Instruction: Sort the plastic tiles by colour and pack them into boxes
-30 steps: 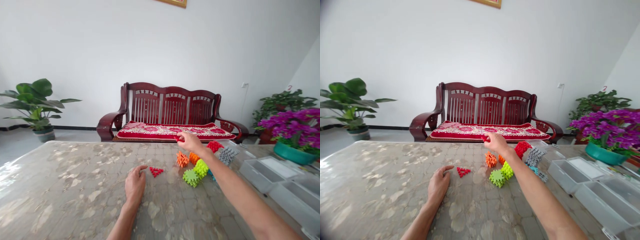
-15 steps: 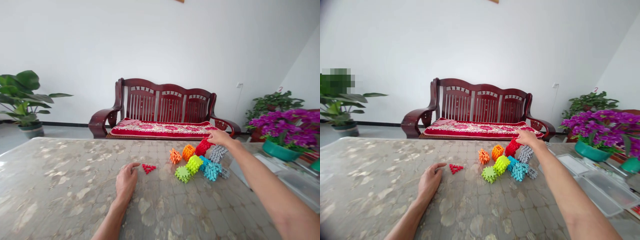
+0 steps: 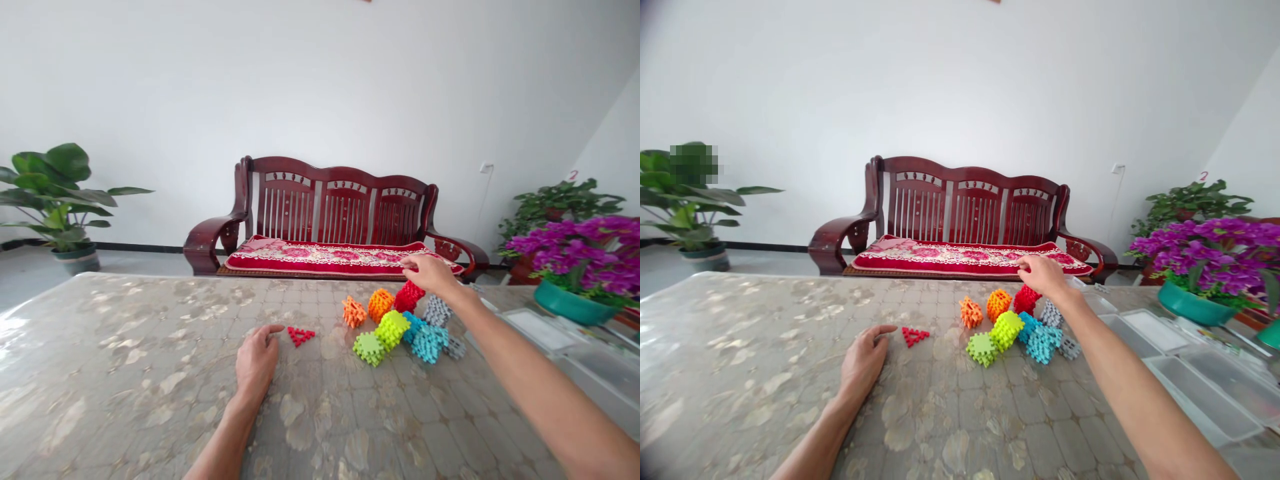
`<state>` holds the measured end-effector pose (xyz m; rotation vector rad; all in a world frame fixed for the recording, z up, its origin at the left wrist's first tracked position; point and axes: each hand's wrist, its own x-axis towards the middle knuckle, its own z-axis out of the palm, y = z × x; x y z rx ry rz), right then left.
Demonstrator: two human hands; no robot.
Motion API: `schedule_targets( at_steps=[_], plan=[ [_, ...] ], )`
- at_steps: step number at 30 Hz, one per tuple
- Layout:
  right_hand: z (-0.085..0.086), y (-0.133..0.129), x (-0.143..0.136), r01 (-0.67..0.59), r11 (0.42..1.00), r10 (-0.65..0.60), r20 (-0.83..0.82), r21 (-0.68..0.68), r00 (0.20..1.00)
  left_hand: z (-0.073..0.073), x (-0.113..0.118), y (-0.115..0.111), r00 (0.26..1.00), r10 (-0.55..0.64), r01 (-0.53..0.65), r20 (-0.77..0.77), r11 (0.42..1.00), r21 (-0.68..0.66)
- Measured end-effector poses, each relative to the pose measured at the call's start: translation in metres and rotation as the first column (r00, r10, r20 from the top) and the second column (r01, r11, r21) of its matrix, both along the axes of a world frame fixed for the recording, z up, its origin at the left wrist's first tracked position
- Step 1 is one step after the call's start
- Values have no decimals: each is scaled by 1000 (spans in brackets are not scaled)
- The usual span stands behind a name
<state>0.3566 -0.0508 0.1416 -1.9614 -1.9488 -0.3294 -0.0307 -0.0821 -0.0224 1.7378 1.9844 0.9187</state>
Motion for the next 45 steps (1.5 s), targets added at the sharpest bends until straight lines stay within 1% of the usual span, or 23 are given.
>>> schedule_targets(
  at_steps=[1,3,5,8,11,13,16,21,25,27,29,31,33,35,36,38,39,41,42,43,45],
  plan=[
    [-6,-3,-18,-83,996,84,-100,6,991,0,0,0,1000,0,0,3,1000,6],
    [-23,-9,-61,-272,962,258,-254,-22,932,0,0,-1,1000,-3,3,12,1000,19],
    [-45,-14,-107,-408,909,368,-290,-90,883,0,0,-1,1000,-3,2,28,999,33],
    [-79,-17,-170,-488,843,434,-250,-225,865,0,0,-2,997,23,-27,68,999,45],
    [-103,-16,-212,-444,843,406,-184,-304,895,2,-1,-3,992,48,-54,118,997,52],
    [-112,-15,-230,-397,852,379,-123,-341,917,4,-1,-3,987,66,-73,150,997,41],
    [-118,-14,-244,-376,861,385,-44,-342,922,5,-1,-4,981,87,-89,173,996,8],
    [-121,-16,-252,-370,858,405,25,-357,914,5,-1,-4,984,79,-81,160,997,7],
    [-121,-22,-252,-394,840,431,19,-374,902,8,-1,-5,987,70,-71,147,997,4],
    [-117,-27,-248,-411,835,434,-21,-366,901,9,-1,-5,988,69,-69,137,998,-2],
    [-106,-31,-238,-441,838,438,-88,-321,895,10,-1,-6,990,72,-71,123,997,-11],
    [-88,-32,-219,-467,852,438,-164,-236,884,10,0,-5,991,77,-74,110,997,-29],
    [-63,-26,-186,-445,884,408,-227,-142,884,10,0,-5,992,76,-72,103,997,-41],
    [-37,-14,-142,-371,927,343,-264,-61,901,10,0,-6,992,68,-64,102,997,-42],
    [-24,-6,-117,-311,950,289,-268,-43,919,10,0,-6,993,62,-58,102,997,-40],
    [-5,9,-66,-128,991,117,-239,-31,964,11,0,-6,993,56,-51,101,998,-43],
    [1,15,-42,-52,997,39,-219,-54,975,11,0,-6,994,55,-51,99,998,-43],
    [8,23,-2,76,992,-90,-149,-100,985,11,0,-5,994,56,-52,92,998,-41],
    [9,25,13,127,984,-140,-96,-127,986,10,0,-5,995,56,-53,88,998,-40],
    [8,25,25,163,974,-172,-49,-154,984,10,0,-5,995,56,-53,85,998,-39],
    [4,25,40,197,961,-199,9,-196,980,9,-1,-4,995,56,-53,78,998,-41]
  ],
)
